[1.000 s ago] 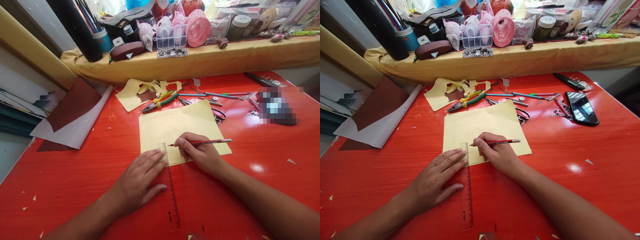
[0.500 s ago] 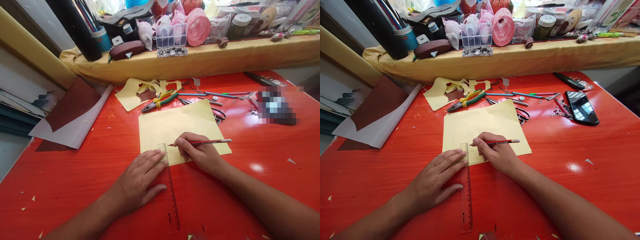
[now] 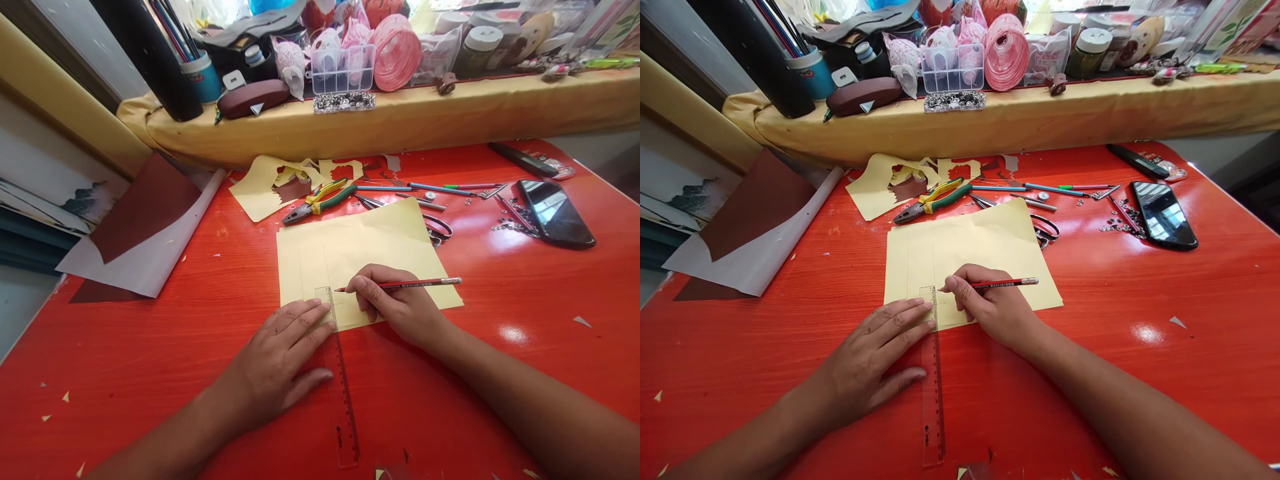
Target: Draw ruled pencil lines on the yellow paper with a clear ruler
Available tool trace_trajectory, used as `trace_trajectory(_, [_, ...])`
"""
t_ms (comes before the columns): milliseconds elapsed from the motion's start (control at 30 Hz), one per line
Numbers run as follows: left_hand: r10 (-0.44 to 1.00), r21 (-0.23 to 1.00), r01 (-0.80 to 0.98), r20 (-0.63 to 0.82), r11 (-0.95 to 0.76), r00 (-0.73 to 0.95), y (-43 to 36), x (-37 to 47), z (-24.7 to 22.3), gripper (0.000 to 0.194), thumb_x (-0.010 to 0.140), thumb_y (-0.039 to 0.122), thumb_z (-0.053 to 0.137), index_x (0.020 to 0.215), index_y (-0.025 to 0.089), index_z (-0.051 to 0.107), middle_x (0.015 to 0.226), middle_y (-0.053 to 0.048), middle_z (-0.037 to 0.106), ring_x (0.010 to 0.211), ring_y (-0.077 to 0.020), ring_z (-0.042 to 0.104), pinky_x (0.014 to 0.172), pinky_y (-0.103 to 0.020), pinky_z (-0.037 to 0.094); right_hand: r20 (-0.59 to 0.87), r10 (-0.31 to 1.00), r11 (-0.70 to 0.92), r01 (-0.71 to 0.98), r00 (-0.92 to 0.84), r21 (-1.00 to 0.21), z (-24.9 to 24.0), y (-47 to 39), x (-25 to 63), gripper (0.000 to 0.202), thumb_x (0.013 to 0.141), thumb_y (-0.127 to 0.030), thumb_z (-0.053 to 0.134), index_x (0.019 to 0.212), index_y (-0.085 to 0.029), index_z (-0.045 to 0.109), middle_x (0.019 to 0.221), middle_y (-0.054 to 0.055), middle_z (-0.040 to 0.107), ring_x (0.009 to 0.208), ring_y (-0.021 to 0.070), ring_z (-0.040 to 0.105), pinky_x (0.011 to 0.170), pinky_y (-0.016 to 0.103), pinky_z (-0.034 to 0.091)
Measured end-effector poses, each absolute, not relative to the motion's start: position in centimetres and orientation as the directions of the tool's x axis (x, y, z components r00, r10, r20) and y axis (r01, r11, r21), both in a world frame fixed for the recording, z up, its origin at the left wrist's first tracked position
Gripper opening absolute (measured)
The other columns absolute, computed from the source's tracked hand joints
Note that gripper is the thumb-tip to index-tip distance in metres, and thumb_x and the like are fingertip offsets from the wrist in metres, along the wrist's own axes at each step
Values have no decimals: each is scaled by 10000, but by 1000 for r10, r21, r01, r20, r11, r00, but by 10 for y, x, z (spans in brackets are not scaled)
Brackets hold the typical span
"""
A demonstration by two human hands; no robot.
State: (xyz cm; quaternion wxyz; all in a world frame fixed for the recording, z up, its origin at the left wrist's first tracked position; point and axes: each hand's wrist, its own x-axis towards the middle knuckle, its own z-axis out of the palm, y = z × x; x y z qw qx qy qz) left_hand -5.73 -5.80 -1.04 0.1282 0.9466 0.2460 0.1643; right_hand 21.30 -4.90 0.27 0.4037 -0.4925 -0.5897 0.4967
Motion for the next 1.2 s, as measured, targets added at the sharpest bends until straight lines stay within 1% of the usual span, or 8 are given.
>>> trace_trajectory(367, [498, 299, 423, 248, -855, 831, -58, -58, -11, 477, 1098, 354, 595, 1525, 145, 558, 1607, -161, 584, 1530, -316, 504, 1250, -511, 477, -4, 980, 31, 172, -197, -985, 2, -49, 213, 376, 1104, -471, 567, 878, -200, 695, 693, -13, 609, 572, 131, 562, 562, 270, 461])
trace_trajectory(667, [489, 282, 419, 257, -863, 834, -57, -57, -11, 465, 1107, 368, 578, 1506, 128, 569, 1594, -168, 594, 1515, -322, 515, 1226, -521, 500, 3, 980, 42, 190, -201, -981, 3, -49, 213, 381, 1103, -456, 570, 856, -194, 693, 681, -10, 609, 578, 132, 561, 562, 270, 455])
trace_trajectory(967, [492, 277, 424, 255, -862, 833, -57, -56, -10, 451, 1118, 374, 552, 1500, 135, 570, 1594, -164, 596, 1512, -317, 520, 1224, -520, 503, -4, 978, 32, 170, -209, -985, 2, -49, 212, 350, 1095, -445, 578, 887, -193, 703, 735, 0, 646, 576, 128, 580, 570, 274, 477])
trace_trajectory(1067, [493, 277, 426, 259, -862, 830, -57, -56, -10, 453, 1116, 374, 556, 1500, 134, 573, 1596, -160, 595, 1512, -317, 521, 1227, -516, 499, 2, 978, 41, 184, -210, -982, 2, -48, 211, 339, 1094, -426, 569, 893, -191, 709, 751, 8, 660, 581, 128, 578, 574, 275, 478])
trace_trajectory(1200, [494, 282, 424, 258, -861, 830, -57, -57, -11, 467, 1109, 379, 570, 1510, 140, 572, 1603, -150, 590, 1516, -315, 517, 1235, -507, 490, 9, 979, 54, 219, -202, -974, 1, -49, 211, 340, 1095, -416, 563, 885, -194, 711, 725, 4, 653, 582, 133, 575, 582, 281, 474])
